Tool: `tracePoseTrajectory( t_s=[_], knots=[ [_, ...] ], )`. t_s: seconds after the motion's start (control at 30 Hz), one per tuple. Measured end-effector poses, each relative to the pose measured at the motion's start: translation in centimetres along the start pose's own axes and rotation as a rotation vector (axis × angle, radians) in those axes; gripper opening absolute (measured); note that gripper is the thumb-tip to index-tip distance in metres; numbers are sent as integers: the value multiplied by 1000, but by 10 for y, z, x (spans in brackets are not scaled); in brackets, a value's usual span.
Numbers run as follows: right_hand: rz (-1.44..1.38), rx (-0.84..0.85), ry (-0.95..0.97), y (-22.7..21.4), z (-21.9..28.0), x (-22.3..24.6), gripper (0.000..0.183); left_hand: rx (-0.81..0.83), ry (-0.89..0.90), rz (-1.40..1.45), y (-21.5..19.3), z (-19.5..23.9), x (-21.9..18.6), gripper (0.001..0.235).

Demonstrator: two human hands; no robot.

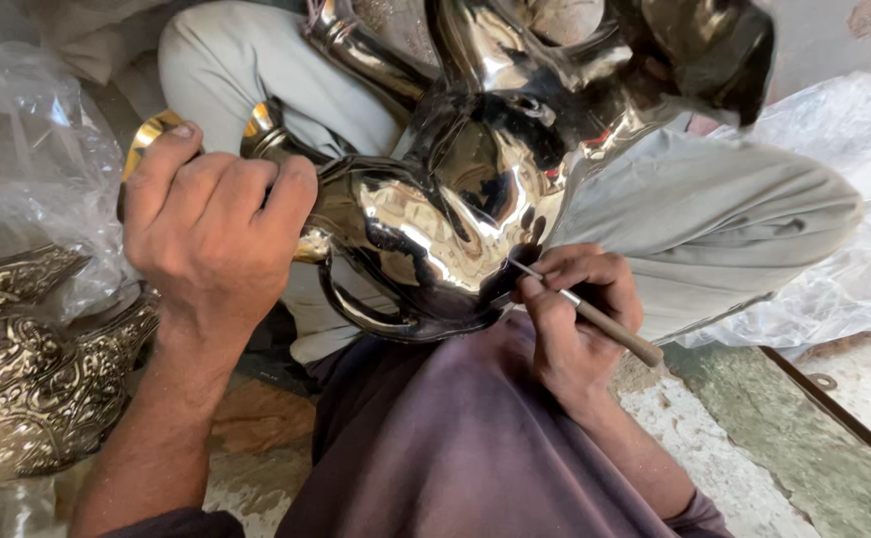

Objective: The person uses a small metal tool to engrave intricate patterns onto a polished silver-colored metal figurine. They hold the figurine steady with one hand while carefully carving designs into its surface with the other.

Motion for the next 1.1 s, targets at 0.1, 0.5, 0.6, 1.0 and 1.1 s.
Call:
tracePoseTrajectory(
  t_s=[0.1, 0.5, 0.6, 1.0, 1.1],
  knots=[
    [31, -55, 30, 7, -2, 5, 14, 14, -14, -21, -4, -1, -1, 13],
    [119, 29, -10, 9, -8, 9, 13, 88, -66, 48, -7, 2, -5, 14],
    [191, 30, -57, 11, -5, 9, 15, 92, -75, 46, -8, 2, -6, 13],
    [-15, 121, 118, -7, -37, 13, 6, -44, -71, 65, -12, 0, -4, 24],
    [226, 422, -87, -8, -72, 23, 5, -93, -59, 29, -12, 7, -4, 19]
  ],
)
Point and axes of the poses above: each hand's wrist, its own z-axis away from the middle knuckle, its own y-axis out of the palm, x = y × z, the point moved 2 cm from there along -z, towards the middle knuckle, and after that the axes turned 14 degrees about -z, right-handed, at the moved point
